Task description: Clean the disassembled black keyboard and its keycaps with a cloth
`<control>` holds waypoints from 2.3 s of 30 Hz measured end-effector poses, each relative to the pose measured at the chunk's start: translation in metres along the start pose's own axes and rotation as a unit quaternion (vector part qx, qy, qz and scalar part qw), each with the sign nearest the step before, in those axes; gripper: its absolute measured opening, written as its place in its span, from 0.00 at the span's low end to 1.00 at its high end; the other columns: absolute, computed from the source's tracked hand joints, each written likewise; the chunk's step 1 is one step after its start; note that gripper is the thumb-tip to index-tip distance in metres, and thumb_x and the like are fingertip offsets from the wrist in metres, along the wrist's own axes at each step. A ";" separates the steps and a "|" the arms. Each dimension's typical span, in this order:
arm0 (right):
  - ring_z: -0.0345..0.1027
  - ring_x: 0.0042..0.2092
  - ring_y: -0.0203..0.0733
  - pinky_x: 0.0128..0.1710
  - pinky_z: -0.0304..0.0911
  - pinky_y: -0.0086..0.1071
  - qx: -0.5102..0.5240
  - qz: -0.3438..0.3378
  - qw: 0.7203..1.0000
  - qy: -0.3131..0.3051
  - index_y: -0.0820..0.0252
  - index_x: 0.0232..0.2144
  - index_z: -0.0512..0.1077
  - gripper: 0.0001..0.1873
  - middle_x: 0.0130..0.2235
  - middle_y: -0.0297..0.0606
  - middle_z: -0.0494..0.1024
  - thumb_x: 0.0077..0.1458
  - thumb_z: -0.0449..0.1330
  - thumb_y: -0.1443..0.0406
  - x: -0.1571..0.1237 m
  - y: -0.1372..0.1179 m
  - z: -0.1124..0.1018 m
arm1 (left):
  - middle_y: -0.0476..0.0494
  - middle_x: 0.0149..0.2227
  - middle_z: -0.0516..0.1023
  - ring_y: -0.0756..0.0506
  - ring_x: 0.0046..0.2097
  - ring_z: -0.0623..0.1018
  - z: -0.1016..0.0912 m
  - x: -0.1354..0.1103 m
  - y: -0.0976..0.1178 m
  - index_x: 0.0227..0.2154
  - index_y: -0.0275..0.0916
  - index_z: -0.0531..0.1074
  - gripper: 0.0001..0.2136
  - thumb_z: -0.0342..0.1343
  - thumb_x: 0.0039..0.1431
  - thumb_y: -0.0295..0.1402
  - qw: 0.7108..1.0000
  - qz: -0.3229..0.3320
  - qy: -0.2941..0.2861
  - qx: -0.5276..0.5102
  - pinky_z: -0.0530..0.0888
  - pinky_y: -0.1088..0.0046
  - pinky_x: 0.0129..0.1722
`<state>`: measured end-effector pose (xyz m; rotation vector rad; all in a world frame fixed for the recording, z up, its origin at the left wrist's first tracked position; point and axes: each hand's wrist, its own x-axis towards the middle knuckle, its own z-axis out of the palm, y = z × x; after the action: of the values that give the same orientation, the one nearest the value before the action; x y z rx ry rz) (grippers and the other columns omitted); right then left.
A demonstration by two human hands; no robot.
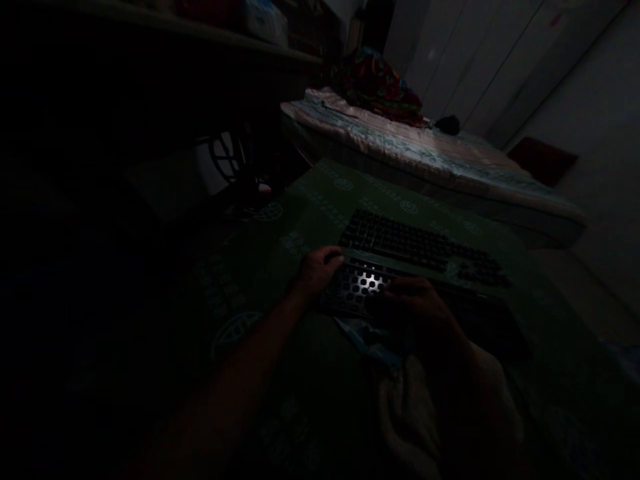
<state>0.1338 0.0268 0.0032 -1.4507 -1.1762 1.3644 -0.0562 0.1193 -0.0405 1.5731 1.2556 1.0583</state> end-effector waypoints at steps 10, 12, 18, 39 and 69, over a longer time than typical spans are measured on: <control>0.63 0.23 0.35 0.23 0.57 0.29 -0.026 0.004 1.000 -0.006 0.64 0.20 0.73 0.11 0.21 0.34 0.71 0.37 0.67 0.60 0.005 0.002 -0.002 | 0.45 0.40 0.78 0.44 0.43 0.75 0.001 0.001 -0.003 0.37 0.38 0.74 0.13 0.53 0.49 0.36 1.000 0.004 0.003 -0.004 0.70 0.67 0.46; 0.64 0.24 0.36 0.24 0.58 0.30 -0.016 0.004 1.000 0.007 0.64 0.21 0.74 0.11 0.22 0.36 0.72 0.37 0.67 0.61 0.004 0.003 -0.007 | 0.45 0.40 0.78 0.44 0.42 0.76 0.001 0.001 -0.001 0.37 0.38 0.74 0.12 0.54 0.49 0.35 1.000 0.004 0.002 -0.005 0.70 0.68 0.45; 0.66 0.26 0.37 0.25 0.60 0.30 -0.028 -0.018 0.999 0.003 0.63 0.23 0.75 0.11 0.24 0.36 0.74 0.38 0.66 0.59 0.005 0.003 0.001 | 0.45 0.40 0.78 0.44 0.42 0.75 0.000 -0.001 0.003 0.37 0.39 0.74 0.12 0.54 0.50 0.35 1.000 0.001 0.004 0.006 0.71 0.67 0.45; 0.65 0.25 0.37 0.24 0.60 0.31 -0.007 -0.002 1.000 -0.003 0.65 0.21 0.74 0.10 0.23 0.37 0.73 0.36 0.68 0.63 0.004 0.005 -0.019 | 0.43 0.46 0.74 0.43 0.47 0.73 0.000 0.000 -0.005 0.42 0.37 0.70 0.16 0.55 0.47 0.30 0.989 0.088 -0.032 0.113 0.68 0.64 0.50; 0.64 0.24 0.36 0.23 0.58 0.29 -0.011 -0.013 1.000 0.016 0.64 0.21 0.73 0.11 0.22 0.35 0.72 0.35 0.66 0.61 0.007 0.000 -0.001 | 0.43 0.42 0.74 0.45 0.47 0.72 0.010 0.005 -0.016 0.37 0.37 0.69 0.14 0.46 0.48 0.23 0.961 0.177 0.004 0.211 0.69 0.67 0.50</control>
<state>0.1346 0.0332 0.0021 -1.4630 -1.1889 1.3097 -0.0505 0.1255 -0.0576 2.1834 1.2933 1.0558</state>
